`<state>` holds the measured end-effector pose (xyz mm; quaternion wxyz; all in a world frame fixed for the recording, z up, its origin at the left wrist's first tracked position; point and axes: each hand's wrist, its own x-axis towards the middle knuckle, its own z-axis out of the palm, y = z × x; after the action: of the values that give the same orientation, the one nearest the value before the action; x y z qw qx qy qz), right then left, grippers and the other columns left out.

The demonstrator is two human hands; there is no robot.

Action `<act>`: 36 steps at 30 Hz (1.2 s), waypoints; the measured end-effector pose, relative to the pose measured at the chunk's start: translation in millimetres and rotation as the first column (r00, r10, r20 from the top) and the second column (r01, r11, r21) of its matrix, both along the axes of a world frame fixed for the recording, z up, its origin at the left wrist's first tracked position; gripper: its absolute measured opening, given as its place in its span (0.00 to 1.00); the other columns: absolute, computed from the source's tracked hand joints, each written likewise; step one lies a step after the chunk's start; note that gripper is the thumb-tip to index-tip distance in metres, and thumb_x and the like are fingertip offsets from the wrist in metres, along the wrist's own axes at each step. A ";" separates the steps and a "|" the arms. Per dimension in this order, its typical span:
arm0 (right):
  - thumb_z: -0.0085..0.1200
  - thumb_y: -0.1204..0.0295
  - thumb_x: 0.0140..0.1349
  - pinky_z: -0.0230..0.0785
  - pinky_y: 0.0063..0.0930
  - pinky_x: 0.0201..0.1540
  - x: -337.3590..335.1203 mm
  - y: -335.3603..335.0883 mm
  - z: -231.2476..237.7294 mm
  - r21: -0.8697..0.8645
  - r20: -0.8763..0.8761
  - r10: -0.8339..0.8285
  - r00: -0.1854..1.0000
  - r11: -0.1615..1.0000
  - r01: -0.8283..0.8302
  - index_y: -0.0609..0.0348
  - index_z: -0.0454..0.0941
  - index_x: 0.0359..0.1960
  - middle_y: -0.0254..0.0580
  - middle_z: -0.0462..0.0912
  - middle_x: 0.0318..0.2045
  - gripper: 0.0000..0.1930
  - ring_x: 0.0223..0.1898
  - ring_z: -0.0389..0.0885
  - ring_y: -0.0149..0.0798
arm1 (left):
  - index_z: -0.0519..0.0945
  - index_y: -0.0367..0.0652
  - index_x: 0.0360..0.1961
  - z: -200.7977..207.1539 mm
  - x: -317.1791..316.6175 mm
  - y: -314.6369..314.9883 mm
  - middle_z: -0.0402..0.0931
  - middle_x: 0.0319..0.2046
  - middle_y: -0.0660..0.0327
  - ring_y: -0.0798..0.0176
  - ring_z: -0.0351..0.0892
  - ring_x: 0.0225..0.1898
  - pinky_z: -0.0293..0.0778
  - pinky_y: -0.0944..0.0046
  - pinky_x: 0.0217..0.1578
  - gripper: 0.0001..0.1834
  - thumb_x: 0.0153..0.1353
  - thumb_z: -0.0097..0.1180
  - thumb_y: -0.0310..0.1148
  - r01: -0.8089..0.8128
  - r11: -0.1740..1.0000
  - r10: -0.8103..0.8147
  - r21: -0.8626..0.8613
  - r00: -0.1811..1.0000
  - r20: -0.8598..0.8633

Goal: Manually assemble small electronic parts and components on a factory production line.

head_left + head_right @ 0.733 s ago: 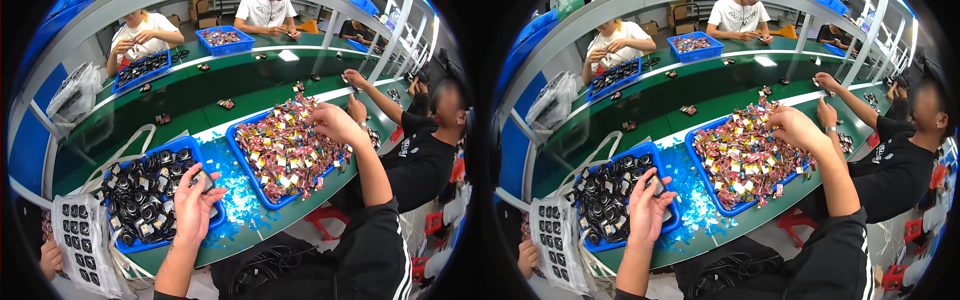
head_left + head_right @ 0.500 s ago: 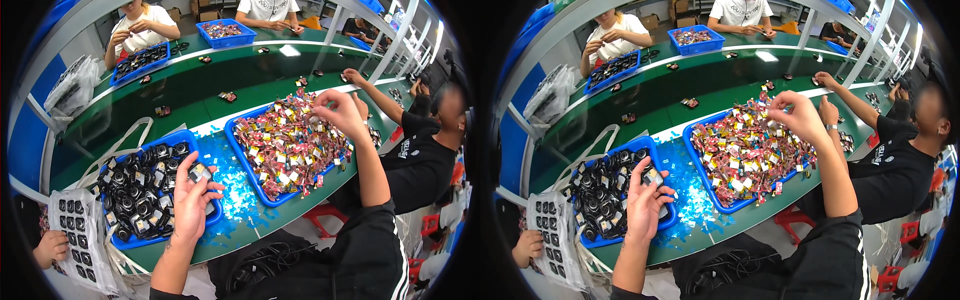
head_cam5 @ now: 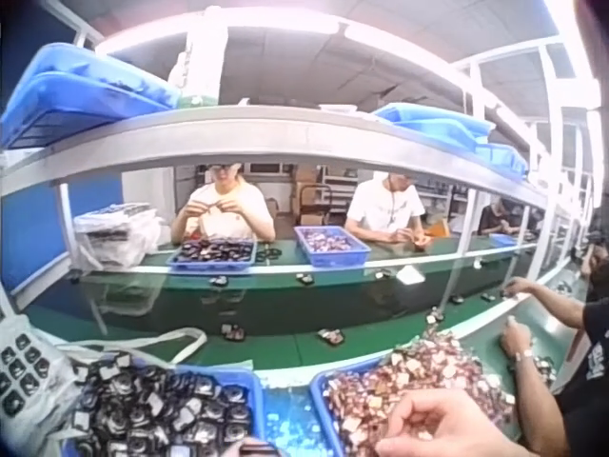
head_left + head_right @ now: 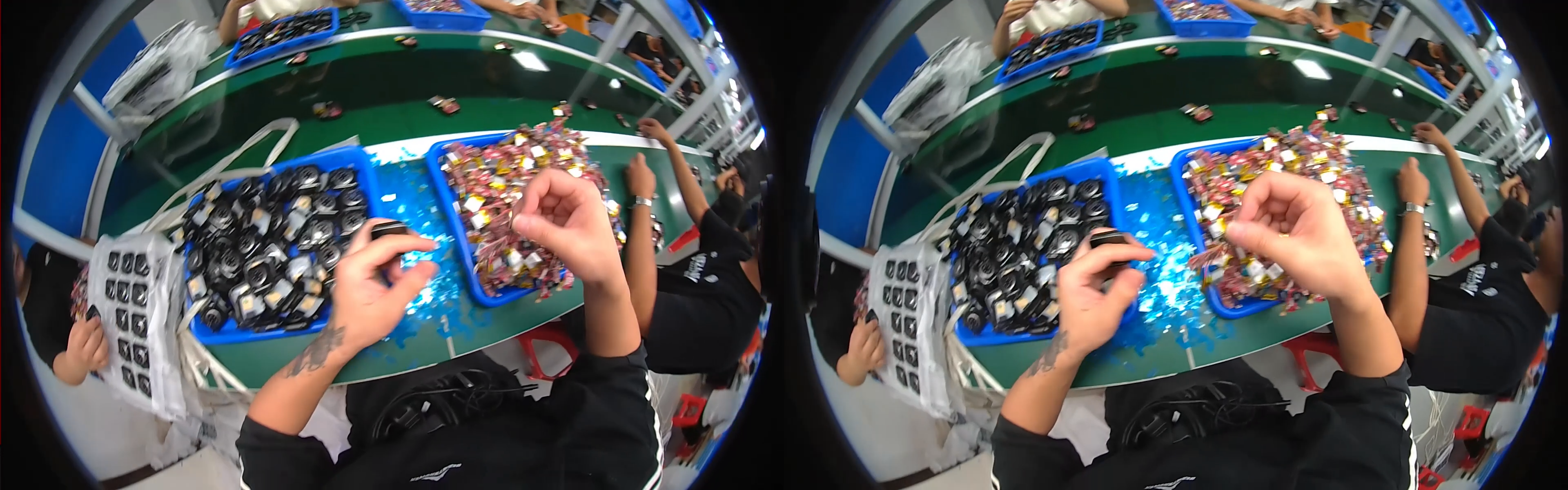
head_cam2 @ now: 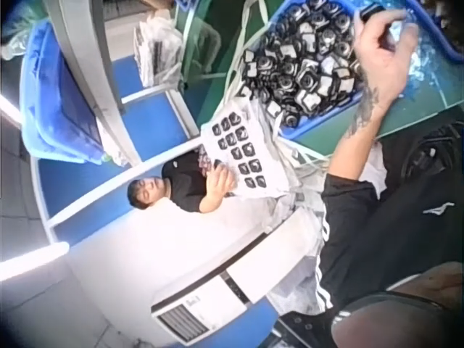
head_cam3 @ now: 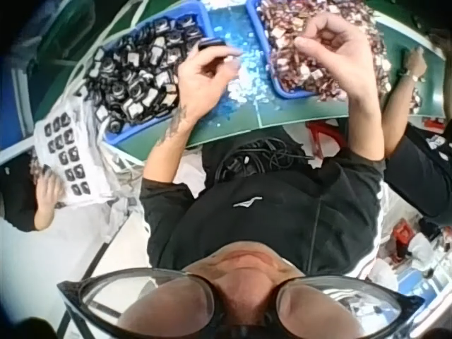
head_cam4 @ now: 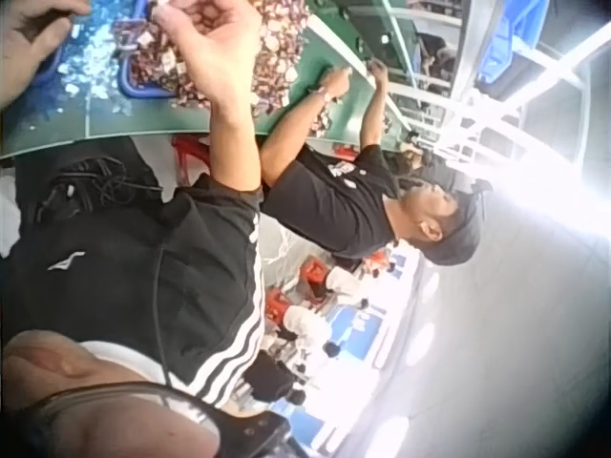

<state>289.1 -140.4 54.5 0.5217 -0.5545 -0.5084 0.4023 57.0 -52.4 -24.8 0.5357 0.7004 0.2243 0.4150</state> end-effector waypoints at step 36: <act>0.56 0.83 0.61 0.75 0.20 0.37 -54.6 5.1 -52.0 0.222 -0.046 -0.077 0.996 0.971 0.085 0.68 0.75 0.40 0.39 0.79 0.34 0.07 0.36 0.80 0.29 | 0.70 0.38 0.62 -2.7 -2.6 2.2 0.76 0.47 0.62 0.80 0.68 0.34 0.65 0.77 0.33 0.20 0.69 0.44 0.25 0.102 0.954 -0.117 -0.282 0.993 -0.035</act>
<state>234.5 -135.3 2.5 0.6061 -0.5051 -0.5176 0.3310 54.4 -50.2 -27.6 0.6454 0.6396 0.2551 0.3306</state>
